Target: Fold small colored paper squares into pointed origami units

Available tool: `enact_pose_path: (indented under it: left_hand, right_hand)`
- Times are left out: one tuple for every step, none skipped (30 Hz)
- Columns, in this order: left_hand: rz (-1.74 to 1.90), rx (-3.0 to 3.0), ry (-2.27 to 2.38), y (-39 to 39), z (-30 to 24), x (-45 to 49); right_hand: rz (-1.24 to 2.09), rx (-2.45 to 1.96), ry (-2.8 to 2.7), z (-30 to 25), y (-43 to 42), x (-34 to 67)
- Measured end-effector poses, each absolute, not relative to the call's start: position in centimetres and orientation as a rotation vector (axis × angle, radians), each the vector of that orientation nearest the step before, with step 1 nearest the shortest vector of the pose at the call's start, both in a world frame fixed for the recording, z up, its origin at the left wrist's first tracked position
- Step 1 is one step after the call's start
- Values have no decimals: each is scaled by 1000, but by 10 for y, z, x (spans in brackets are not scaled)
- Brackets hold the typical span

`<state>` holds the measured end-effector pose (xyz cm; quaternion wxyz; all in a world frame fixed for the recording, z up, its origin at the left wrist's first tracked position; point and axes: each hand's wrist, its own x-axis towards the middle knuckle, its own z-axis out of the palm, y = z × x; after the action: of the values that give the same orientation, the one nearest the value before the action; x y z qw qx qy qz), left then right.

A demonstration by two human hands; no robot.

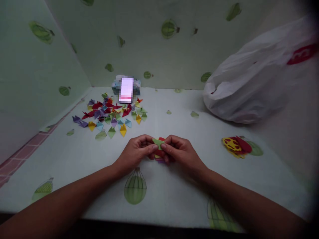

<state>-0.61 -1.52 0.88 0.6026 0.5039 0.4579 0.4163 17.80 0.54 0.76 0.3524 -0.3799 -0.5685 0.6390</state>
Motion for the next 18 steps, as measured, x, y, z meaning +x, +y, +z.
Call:
enact_pose_path:
  left_hand:
    - [960,1156,1051,-15,8,-6]
    - [958,1152,1047,-16,8,-6]
    - [958,1152,1046,-16,7,-6]
    - [959,1153,1049,-16,7,-6]
    - [962,1156,1055,-17,7,-6]
    - [963,1160,1063,-17,7,-7]
    - [964,1164,1071,-17,7,-7]
    - [963,1169,1081,-17,8,-7]
    - [959,1174,1090,-17,9,-7]
    - [953,1179,1101,-16,10,-7]
    - [947,1183,1111,-16,11,-7]
    - [939,1185,1120,-16,12,-6]
    - [934,1185,1126,-16,13,-6]
    - [930,1183,1129,-17,14,-5]
    - [929,1182,1128,-17,15,-5]
    - [930,1181,1125,-17,15,-4]
    - [932,1182,1123,-18,15,-4]
    - [934,1186,1121,-18,16,-4]
  right_hand:
    - [1658,-990,-1448,8,5,177]
    - [1669,-989,-1432,7,5,177]
    - [1687,-983,-1423,7,4,177]
    - [1711,-972,-1417,7,4,176]
    - [1732,-958,-1411,6,5,176]
    - [1752,-944,-1409,6,5,176]
    - [1769,-931,-1414,5,5,176]
    - [1782,-918,-1425,4,5,177]
    - [1790,-908,-1437,4,5,177]
    - [1794,-902,-1447,3,5,177]
    - [1794,-901,-1452,3,5,178]
    - [1789,-903,-1453,3,5,178]
    - [1778,-907,-1445,3,5,178]
    - [1768,-912,-1439,3,5,178]
    - [1762,-915,-1438,4,5,179]
    - [1759,-917,-1443,4,5,179]
    - [1757,-920,-1452,5,5,179]
    - [1758,-926,-1464,6,5,179]
